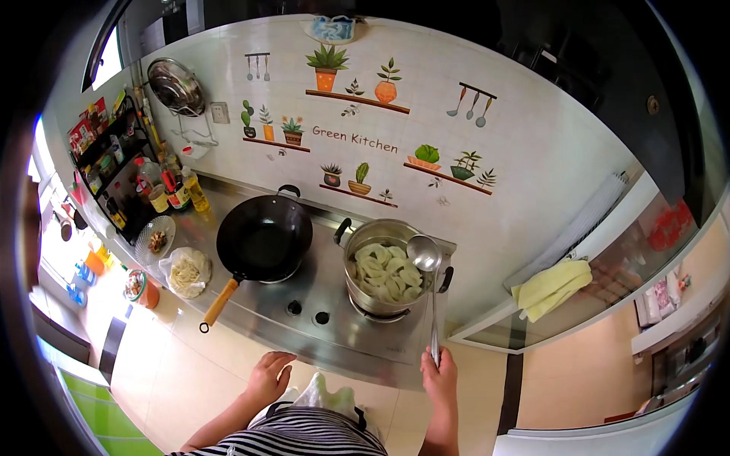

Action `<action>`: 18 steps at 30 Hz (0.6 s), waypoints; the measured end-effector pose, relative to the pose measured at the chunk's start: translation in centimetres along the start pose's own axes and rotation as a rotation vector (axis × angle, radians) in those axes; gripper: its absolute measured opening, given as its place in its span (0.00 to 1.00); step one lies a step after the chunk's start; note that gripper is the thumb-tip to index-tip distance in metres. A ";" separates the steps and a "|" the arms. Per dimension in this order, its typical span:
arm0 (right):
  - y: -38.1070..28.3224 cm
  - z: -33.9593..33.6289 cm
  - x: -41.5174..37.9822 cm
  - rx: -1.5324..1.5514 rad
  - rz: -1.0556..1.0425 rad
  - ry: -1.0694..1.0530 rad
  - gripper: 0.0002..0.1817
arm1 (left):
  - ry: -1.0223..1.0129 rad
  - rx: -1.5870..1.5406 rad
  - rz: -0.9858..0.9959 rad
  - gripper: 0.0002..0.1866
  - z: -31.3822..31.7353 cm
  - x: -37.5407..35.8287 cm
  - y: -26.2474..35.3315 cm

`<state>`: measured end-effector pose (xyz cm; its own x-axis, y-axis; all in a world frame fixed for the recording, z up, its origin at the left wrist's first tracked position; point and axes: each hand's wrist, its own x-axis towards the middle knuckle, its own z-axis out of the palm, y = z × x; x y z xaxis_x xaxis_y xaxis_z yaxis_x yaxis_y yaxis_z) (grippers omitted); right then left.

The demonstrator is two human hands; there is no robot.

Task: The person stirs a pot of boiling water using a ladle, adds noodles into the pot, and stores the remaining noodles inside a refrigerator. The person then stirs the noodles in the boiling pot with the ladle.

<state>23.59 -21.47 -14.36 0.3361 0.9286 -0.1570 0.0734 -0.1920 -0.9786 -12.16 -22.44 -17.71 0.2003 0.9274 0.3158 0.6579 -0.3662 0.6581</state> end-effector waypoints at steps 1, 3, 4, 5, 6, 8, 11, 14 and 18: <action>0.0 0.1 0.0 -0.040 0.016 0.013 0.11 | -0.008 -0.002 0.007 0.14 -0.1 0.0 0.1; 0.0 0.1 0.1 -0.066 -0.008 0.004 0.11 | -0.008 -0.002 0.020 0.14 -0.1 -0.2 0.1; 0.1 0.1 0.1 -0.091 -0.024 -0.001 0.11 | -0.002 0.000 0.024 0.14 -0.1 -0.3 0.0; 0.8 0.0 0.2 -0.089 -0.030 0.000 0.11 | -0.004 0.004 0.019 0.14 -0.2 -0.4 -0.1; 1.3 0.0 0.4 -0.118 -0.062 0.007 0.11 | -0.006 0.008 0.014 0.14 -0.3 -0.5 -0.2; 2.1 -0.3 0.7 -0.147 -0.096 0.017 0.11 | -0.001 0.009 0.014 0.14 -0.4 -0.6 -0.3; 1.5 -0.1 0.3 -0.211 -0.142 0.046 0.12 | 0.007 0.013 0.020 0.14 -0.5 -0.6 -0.3; 1.3 -0.2 -0.1 -0.286 -0.196 0.077 0.13 | 0.012 0.012 0.029 0.14 -0.3 -0.6 -0.4; 0.6 0.0 -0.9 -0.310 -0.203 0.078 0.13 | 0.007 0.006 0.029 0.14 -0.1 -0.7 -0.4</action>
<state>23.32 -22.38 -14.80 0.3554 0.9329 0.0579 0.4223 -0.1050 -0.9003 -12.70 -22.97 -18.12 0.2144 0.9157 0.3400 0.6565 -0.3928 0.6440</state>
